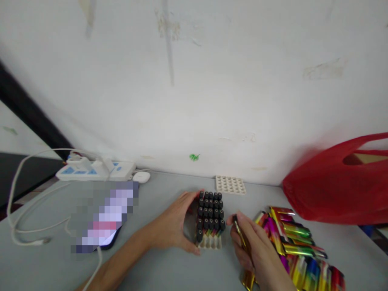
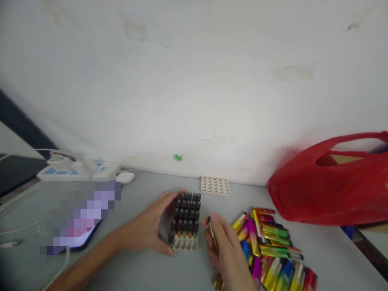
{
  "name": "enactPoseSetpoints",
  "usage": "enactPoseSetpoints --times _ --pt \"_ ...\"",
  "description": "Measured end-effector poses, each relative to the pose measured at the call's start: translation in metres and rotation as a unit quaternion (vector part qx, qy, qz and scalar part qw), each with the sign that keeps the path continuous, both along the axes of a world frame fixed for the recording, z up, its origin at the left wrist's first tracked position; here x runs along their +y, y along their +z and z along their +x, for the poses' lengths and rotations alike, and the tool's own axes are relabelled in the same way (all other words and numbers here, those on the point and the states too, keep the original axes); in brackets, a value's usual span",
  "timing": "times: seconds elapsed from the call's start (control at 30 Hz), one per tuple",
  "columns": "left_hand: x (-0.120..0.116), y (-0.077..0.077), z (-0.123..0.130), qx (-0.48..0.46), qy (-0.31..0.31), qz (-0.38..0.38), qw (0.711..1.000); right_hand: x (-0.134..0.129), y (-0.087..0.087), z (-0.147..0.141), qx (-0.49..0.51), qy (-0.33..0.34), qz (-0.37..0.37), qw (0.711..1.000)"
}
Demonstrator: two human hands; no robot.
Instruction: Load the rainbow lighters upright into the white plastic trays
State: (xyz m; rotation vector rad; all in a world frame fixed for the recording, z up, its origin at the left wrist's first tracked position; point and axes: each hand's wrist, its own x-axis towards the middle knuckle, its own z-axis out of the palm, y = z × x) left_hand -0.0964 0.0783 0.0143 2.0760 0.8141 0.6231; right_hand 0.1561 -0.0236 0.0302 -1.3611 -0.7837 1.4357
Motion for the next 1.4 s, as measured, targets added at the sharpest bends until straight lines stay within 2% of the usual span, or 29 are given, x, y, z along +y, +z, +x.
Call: enactPoseSetpoints --times 0.13,0.3,0.47,0.53,0.67,0.8,1.0,1.1,1.23,1.4 --pt "-0.001 0.000 0.000 0.001 0.005 -0.009 1.000 0.002 -0.007 -0.001 0.040 0.051 -0.020 0.998" --pt "-0.001 -0.001 0.000 -0.010 0.000 -0.002 1.000 -0.001 -0.007 -0.006 0.040 -0.002 0.000 0.999" --pt "0.000 -0.003 0.000 0.000 0.006 0.000 1.000 0.008 -0.014 0.004 0.080 0.059 -0.036 0.994" --pt "0.000 -0.004 0.000 0.001 0.007 -0.005 1.000 0.012 -0.020 0.009 0.094 0.068 -0.062 0.991" --pt "0.000 -0.004 0.000 0.003 0.009 -0.008 1.000 0.015 -0.029 0.011 0.101 0.062 -0.059 0.991" --pt "0.000 -0.003 0.000 0.005 0.011 -0.008 1.000 0.015 -0.027 0.007 0.107 0.087 -0.051 0.989" --pt "-0.001 -0.004 0.000 -0.003 0.011 -0.001 1.000 0.011 -0.016 0.006 0.172 0.097 -0.062 0.978" --pt "-0.001 -0.004 0.001 0.000 0.011 -0.001 1.000 0.011 -0.020 0.008 0.149 0.139 -0.075 0.976" --pt "0.000 -0.003 0.001 0.002 0.010 0.001 1.000 0.010 -0.030 0.008 0.093 0.144 -0.087 0.981" --pt "0.000 -0.003 0.002 0.006 0.010 0.006 1.000 0.001 -0.028 -0.002 -0.043 0.078 -0.025 0.996"
